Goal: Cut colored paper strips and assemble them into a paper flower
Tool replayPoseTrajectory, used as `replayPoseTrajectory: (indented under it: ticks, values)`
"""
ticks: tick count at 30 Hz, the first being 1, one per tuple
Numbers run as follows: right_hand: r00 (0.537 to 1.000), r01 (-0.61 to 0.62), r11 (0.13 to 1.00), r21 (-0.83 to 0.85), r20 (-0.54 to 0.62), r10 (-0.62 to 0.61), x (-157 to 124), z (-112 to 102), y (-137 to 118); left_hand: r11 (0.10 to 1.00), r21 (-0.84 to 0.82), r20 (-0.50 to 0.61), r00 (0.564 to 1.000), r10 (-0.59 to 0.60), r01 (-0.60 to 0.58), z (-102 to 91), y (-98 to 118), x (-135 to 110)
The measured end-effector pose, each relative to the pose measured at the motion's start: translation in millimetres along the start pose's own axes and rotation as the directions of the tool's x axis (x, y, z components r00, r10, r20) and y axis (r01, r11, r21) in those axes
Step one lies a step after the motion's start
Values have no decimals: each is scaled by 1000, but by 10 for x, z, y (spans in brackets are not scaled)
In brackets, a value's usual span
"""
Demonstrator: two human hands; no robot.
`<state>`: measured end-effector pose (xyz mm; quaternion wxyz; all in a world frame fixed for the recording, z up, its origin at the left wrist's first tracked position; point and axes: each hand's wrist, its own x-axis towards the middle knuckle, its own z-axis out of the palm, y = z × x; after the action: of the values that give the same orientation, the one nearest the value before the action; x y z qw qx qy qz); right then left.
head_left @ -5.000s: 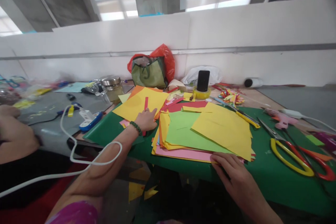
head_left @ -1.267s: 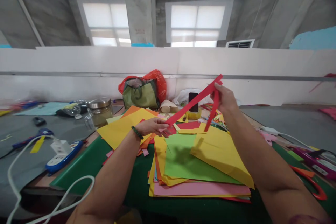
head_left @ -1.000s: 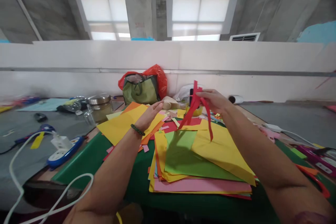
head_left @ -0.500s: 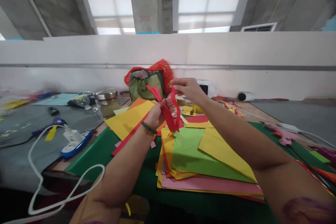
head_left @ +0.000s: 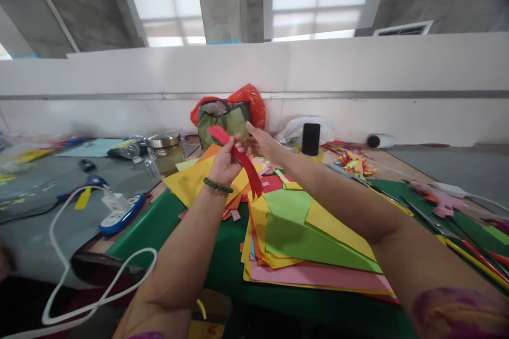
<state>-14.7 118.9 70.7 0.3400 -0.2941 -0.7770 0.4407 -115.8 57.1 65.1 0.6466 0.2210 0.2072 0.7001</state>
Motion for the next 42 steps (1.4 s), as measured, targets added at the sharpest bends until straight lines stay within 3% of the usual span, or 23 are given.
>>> replayPoseTrajectory:
  ticks: [2, 5, 8, 11, 13, 14, 16, 19, 21, 26, 32, 37, 42]
  values:
    - [979, -77, 991, 111, 198, 53, -102, 114, 8, 987, -105, -39, 992, 119, -122, -24, 106, 28]
    - [915, -179, 975, 128, 386, 118, -263, 189, 22, 950, -186, -54, 968, 243, -249, -132, 339, 53]
    - [865, -266, 961, 75, 458, 204, -376, 58, 42, 894, -177, -118, 911, 396, -411, -301, 657, 39]
    - [848, -297, 954, 43, 471, 242, -463, -245, 99, 865, 11, -191, 848, 494, -501, -460, 931, 17]
    - [871, -297, 955, 4, 411, 269, -530, -477, 172, 832, 334, -184, 835, 519, -443, -542, 1007, 32]
    - [885, -299, 954, -25, 368, 287, -571, -584, 218, 764, 533, -155, 845, 511, -364, -578, 1004, 55]
    - [922, -301, 952, -63, 236, 307, -666, -756, 316, 529, 831, -102, 887, 450, -173, -654, 925, 133]
    - [935, -336, 937, -95, 88, 344, -841, -879, 408, 276, 961, -123, 933, 338, 27, -789, 702, 306]
    - [921, -368, 922, -123, 89, 380, -964, -888, 399, 239, 968, -147, 939, 310, 72, -887, 551, 418]
    - [893, -371, 908, -195, 192, 406, -1215, -870, 246, 263, 960, -164, 950, 265, 92, -1061, 334, 539]
    - [913, -298, 918, -263, 201, 354, -1428, -983, 276, 318, 938, -210, 954, 214, 136, -1052, 354, 514]
    - [924, -317, 892, -322, 107, 367, -1565, -991, 305, 445, 886, -213, 968, 134, 133, -784, 443, 431]
    - [967, -238, 919, -314, 11, 254, -1491, -861, 139, 675, 735, -74, 997, -14, 64, -345, 410, 150]
